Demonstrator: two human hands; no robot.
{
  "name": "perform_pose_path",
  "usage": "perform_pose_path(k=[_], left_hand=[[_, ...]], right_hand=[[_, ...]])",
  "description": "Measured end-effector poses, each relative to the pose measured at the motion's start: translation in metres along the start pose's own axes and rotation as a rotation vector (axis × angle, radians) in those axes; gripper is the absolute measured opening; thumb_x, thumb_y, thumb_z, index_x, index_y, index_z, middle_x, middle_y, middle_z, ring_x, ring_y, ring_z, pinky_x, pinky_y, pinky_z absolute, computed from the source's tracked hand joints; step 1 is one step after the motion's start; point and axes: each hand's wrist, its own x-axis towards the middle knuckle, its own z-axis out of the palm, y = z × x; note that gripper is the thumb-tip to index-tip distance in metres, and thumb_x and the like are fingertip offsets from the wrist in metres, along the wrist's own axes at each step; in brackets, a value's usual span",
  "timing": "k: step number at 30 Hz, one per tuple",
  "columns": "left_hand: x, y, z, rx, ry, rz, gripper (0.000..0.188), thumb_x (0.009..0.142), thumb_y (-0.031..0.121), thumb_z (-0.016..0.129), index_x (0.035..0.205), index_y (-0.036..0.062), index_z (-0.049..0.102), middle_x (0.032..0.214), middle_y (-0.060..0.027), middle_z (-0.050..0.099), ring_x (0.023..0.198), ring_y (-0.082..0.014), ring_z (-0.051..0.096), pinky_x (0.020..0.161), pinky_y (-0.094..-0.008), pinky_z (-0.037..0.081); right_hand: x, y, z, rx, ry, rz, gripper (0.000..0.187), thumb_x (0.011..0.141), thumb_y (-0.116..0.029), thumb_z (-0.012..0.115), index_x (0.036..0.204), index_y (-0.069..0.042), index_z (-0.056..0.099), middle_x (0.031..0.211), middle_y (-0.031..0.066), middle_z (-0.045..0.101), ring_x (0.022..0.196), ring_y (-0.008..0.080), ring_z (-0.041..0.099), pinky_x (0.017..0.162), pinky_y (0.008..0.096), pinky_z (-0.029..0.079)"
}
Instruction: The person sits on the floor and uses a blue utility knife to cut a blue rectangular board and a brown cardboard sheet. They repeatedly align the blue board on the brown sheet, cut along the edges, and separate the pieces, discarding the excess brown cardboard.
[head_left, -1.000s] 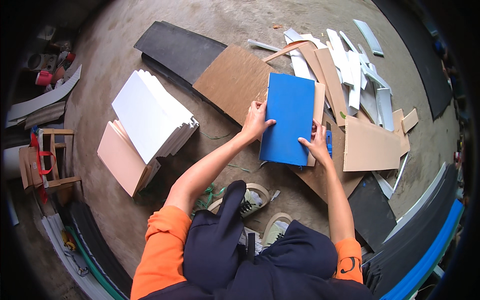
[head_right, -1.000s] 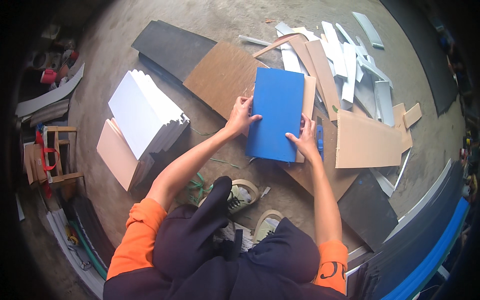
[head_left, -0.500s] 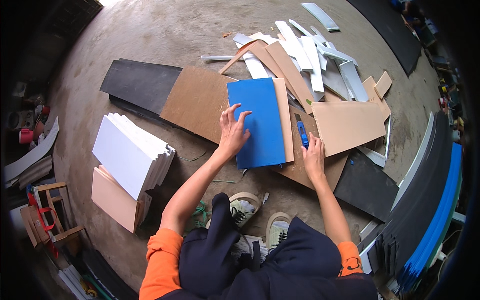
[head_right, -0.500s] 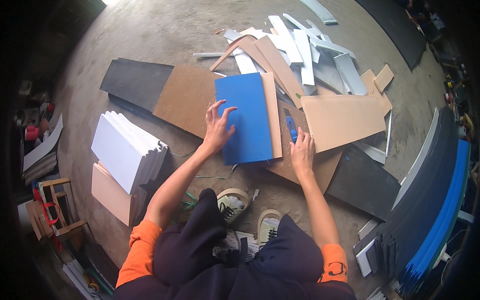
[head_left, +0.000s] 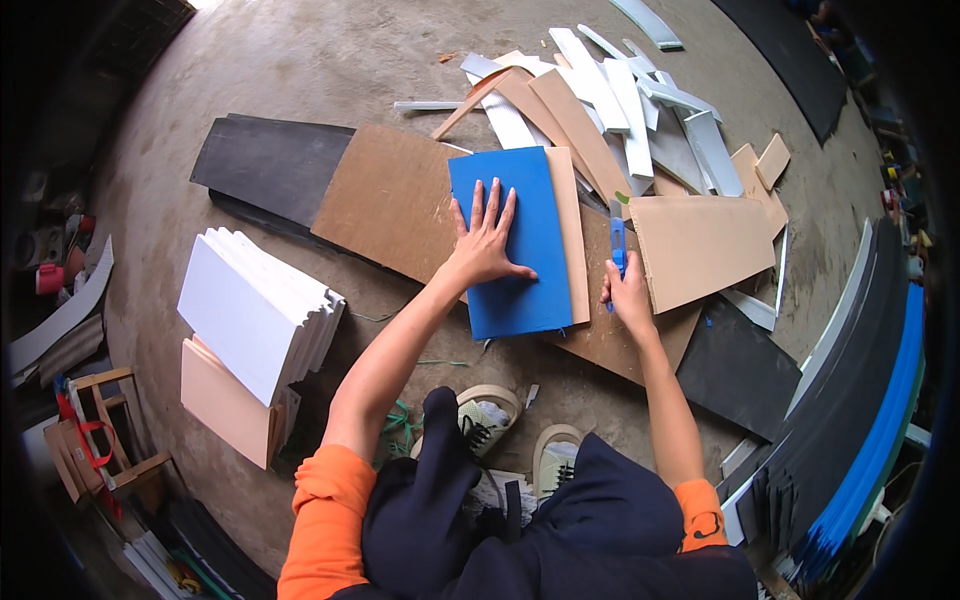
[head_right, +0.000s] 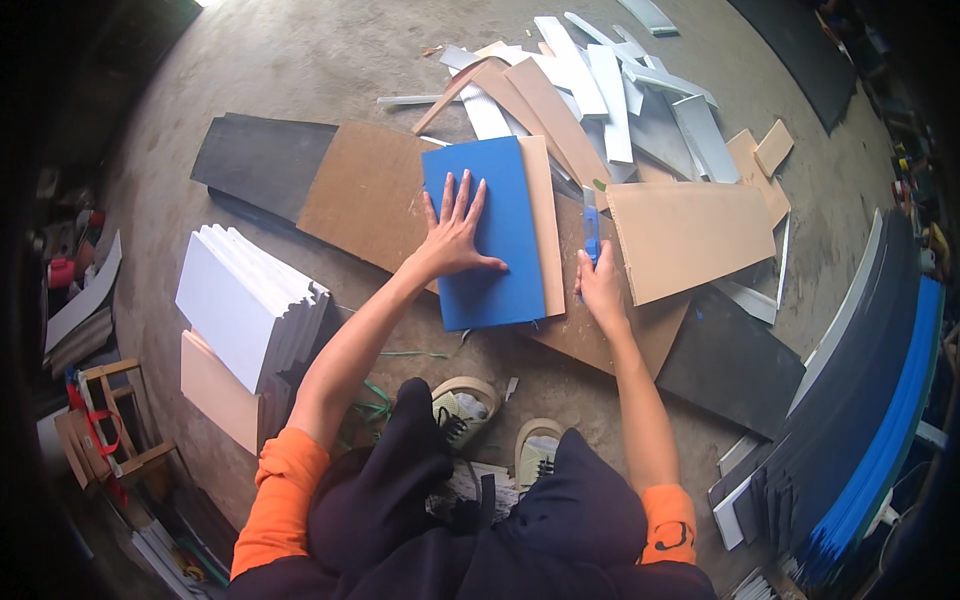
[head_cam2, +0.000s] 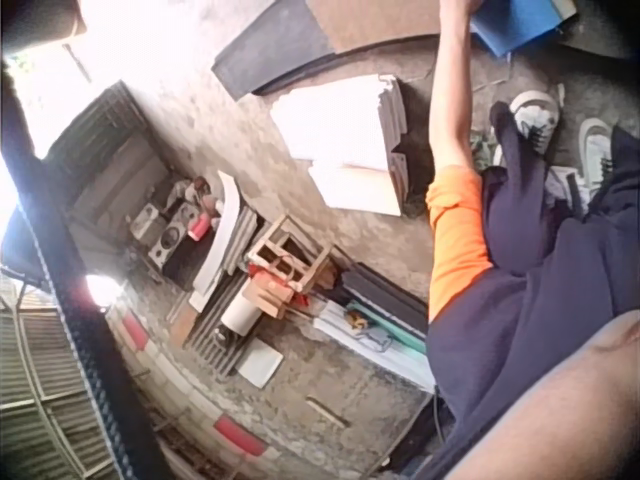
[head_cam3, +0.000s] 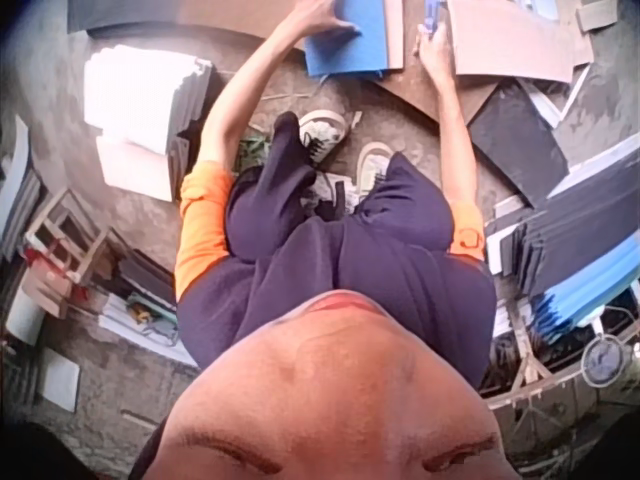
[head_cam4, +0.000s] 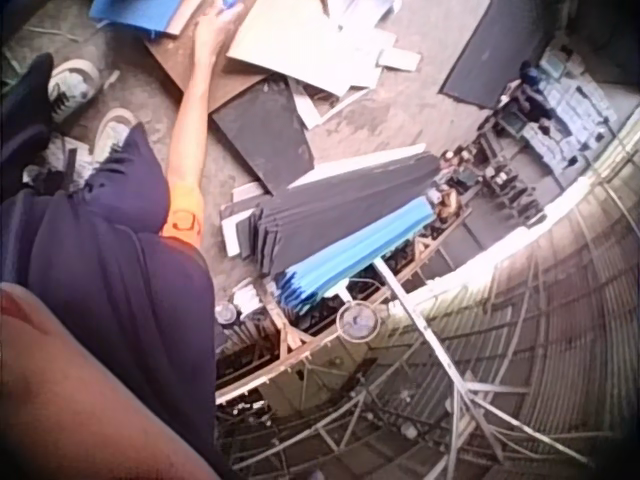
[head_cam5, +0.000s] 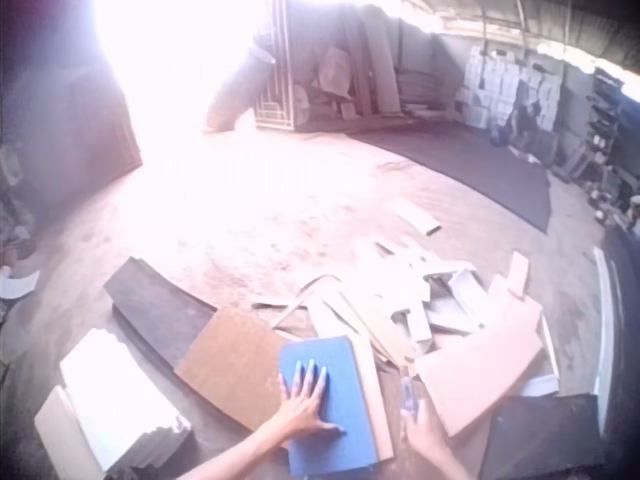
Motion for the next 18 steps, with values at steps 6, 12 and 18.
perform_pose_path(k=[6, 12, 18], left_hand=[[0.001, -0.002, 0.006, 0.009, 0.016, -0.005, 0.134, 0.041, 0.072, 0.067, 0.14, 0.0066, 0.004, 0.144, -0.0199, -0.007, 0.131, -0.0372, -0.017, 0.095, -0.0645, -0.01], [0.003, 0.0, 0.004, 0.016, -0.002, -0.007, 0.131, 0.04, 0.073, 0.066, 0.141, 0.0139, 0.006, 0.144, -0.0207, -0.007, 0.131, -0.0386, -0.017, 0.093, -0.0665, -0.009], [0.003, 0.002, 0.0, 0.029, -0.031, -0.02, 0.126, 0.041, 0.073, 0.066, 0.141, 0.0233, 0.008, 0.144, -0.0218, -0.007, 0.13, -0.0409, -0.018, 0.093, -0.0667, -0.01]], right_hand=[[0.009, -0.036, 0.008, 0.231, -0.07, 0.222, 0.038, 0.089, -0.041, 0.046, 0.071, -0.008, 0.042, 0.049, -0.0039, 0.036, 0.038, 0.0047, 0.037, 0.037, 0.0191, 0.034], [0.037, -0.032, 0.023, 0.343, -0.129, 0.145, 0.029, 0.092, -0.031, 0.041, 0.079, -0.005, 0.042, 0.053, -0.002, 0.037, 0.039, 0.0066, 0.037, 0.036, 0.0228, 0.036], [0.096, -0.058, 0.051, -0.185, -0.055, -0.094, 0.018, 0.089, -0.015, 0.041, 0.098, 0.0, 0.037, 0.063, 0.0062, 0.047, 0.044, 0.0139, 0.049, 0.037, 0.0321, 0.045]])
